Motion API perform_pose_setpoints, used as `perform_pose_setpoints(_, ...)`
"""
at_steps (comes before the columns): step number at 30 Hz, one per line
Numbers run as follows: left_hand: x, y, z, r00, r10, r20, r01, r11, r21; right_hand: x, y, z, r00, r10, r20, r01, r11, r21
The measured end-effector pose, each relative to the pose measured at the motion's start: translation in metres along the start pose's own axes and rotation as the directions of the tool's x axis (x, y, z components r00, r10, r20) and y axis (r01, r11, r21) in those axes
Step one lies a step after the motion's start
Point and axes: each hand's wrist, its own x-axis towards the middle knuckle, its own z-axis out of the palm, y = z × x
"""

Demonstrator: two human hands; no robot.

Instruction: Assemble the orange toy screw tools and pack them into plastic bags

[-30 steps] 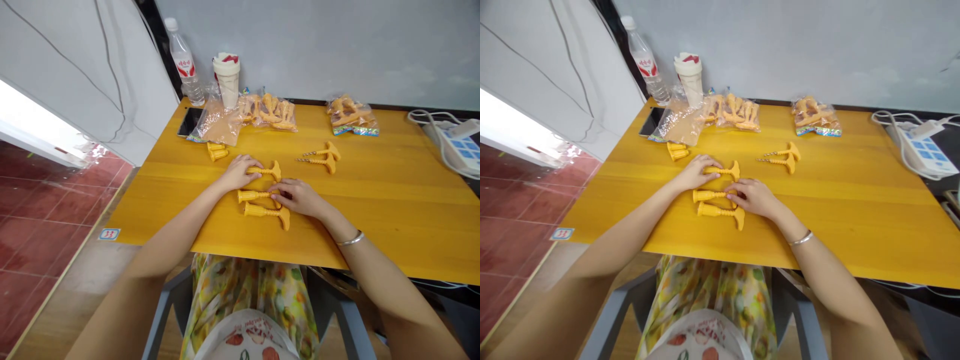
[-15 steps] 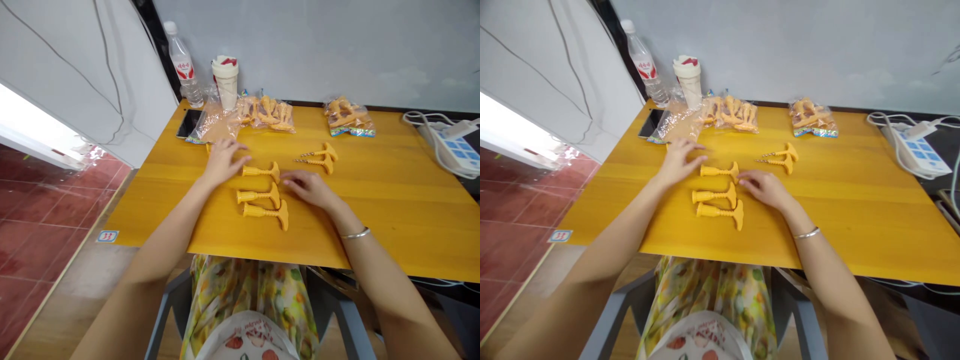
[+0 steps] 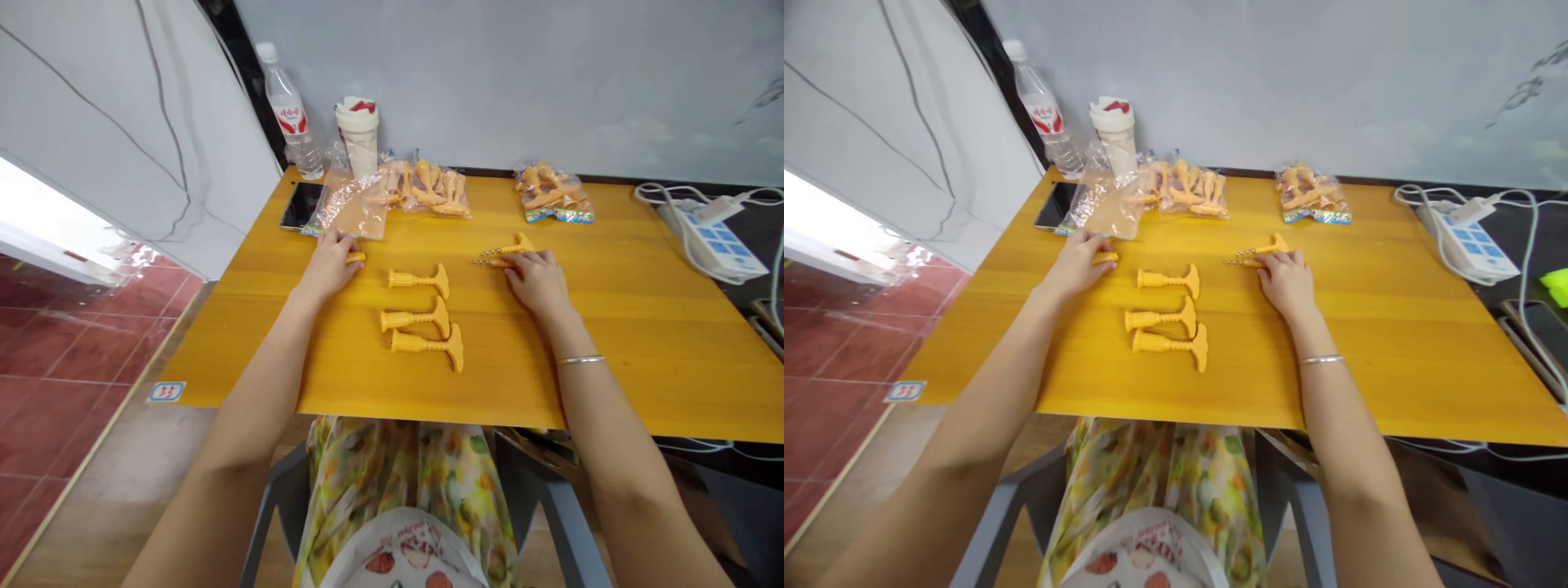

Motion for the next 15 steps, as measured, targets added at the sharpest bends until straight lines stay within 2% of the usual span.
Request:
perform_pose_setpoints(5,-0.001,0.009,-0.009,0.998,0.053,-0.04,-0.055,0.998,-0.042,0.0,-0.002,0.003,0.998,-0.04,-0.051,0.041,0.999,0.015)
perform_pose_setpoints(9,-0.002,0.024,-0.018,0.988,0.088,-0.124,-0.106,0.983,-0.149,-0.001,-0.01,0.002,0.98,-0.108,-0.17,0.117,0.992,0.048)
perform_pose_setpoints(12,-0.004,0.038,-0.017,0.979,0.106,-0.173,-0.156,0.94,-0.304,-0.003,-0.024,0.001,0.943,-0.207,-0.26,0.232,0.97,0.068)
perform_pose_setpoints(15,-0.009,0.054,-0.011,0.975,0.138,-0.175,-0.202,0.879,-0.432,-0.007,-0.042,0.0,0.887,-0.318,-0.335,0.358,0.932,0.061)
